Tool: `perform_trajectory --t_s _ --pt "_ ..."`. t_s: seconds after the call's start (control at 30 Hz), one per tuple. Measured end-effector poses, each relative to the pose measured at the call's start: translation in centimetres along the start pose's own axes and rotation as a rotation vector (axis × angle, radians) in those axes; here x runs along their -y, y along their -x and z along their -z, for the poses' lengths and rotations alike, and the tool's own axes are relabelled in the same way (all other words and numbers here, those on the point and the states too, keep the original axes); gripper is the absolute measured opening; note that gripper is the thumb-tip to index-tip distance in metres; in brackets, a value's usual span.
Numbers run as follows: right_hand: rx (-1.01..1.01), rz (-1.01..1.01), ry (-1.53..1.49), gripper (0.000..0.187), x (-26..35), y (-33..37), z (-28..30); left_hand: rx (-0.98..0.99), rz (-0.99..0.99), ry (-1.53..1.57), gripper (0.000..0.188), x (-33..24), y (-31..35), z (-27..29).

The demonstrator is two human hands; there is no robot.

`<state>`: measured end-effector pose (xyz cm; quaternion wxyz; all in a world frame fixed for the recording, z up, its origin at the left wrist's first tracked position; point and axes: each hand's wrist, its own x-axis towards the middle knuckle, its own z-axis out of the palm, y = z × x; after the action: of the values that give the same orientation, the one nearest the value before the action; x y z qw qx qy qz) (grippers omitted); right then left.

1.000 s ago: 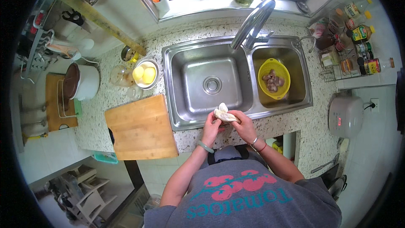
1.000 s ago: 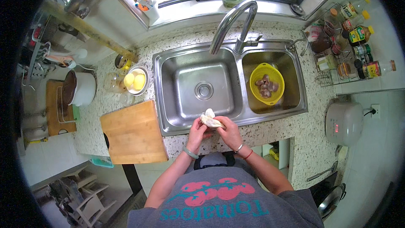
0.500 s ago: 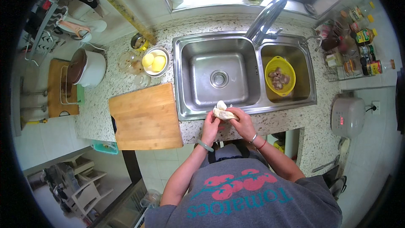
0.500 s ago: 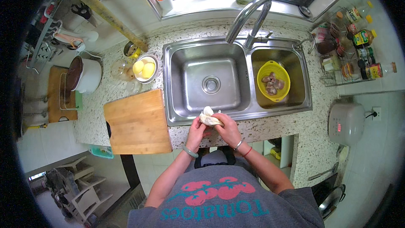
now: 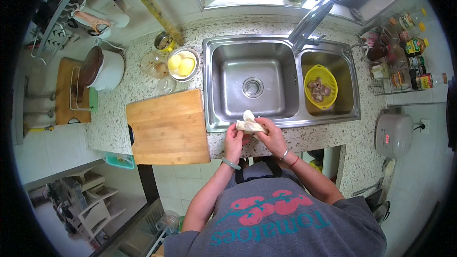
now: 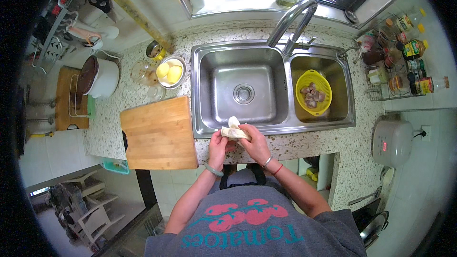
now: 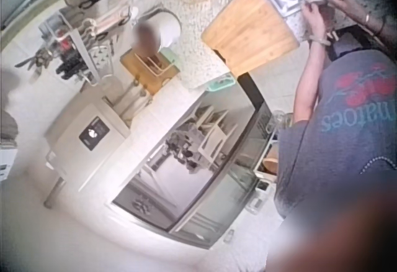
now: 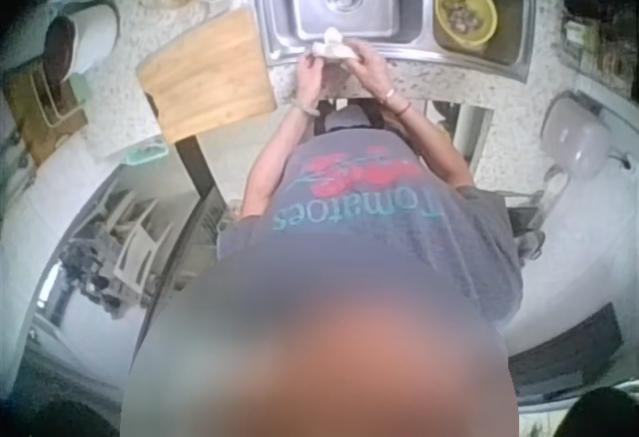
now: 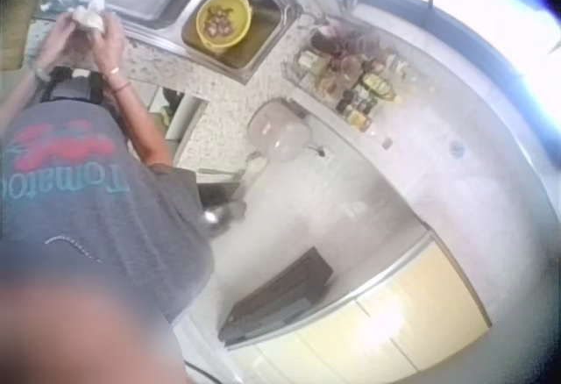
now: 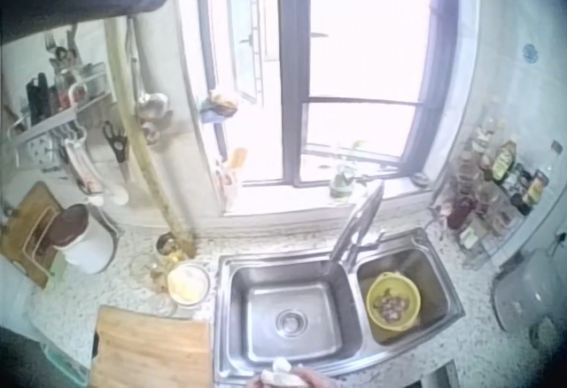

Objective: The person washes two clear glasses under running water in a kitchen sink, rinsing them thoroughly. They then dry each glass with a cloth and place them on a wooden cutting board next to the sink.

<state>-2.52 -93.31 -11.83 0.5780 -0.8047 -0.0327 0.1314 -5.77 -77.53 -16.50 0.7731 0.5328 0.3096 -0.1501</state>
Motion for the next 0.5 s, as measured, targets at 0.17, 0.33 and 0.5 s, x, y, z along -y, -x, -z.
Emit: perform_trajectory --t_s 0.17,0.33,0.5 --pt "-0.012 0.148 0.061 0.04 1.3 -2.0 -2.8 -0.296 -0.257 -0.123 0.042 -1.0 0.5 1.2" --pt "0.18 0.351 0.212 0.044 0.0 -5.0 -10.1 -0.386 -0.405 -0.172 0.047 -1.5 1.2 3.6" --pt "0.27 0.497 0.475 0.041 -0.9 -4.6 -10.6 -0.438 -0.402 -0.178 0.054 -1.1 1.9 5.0"
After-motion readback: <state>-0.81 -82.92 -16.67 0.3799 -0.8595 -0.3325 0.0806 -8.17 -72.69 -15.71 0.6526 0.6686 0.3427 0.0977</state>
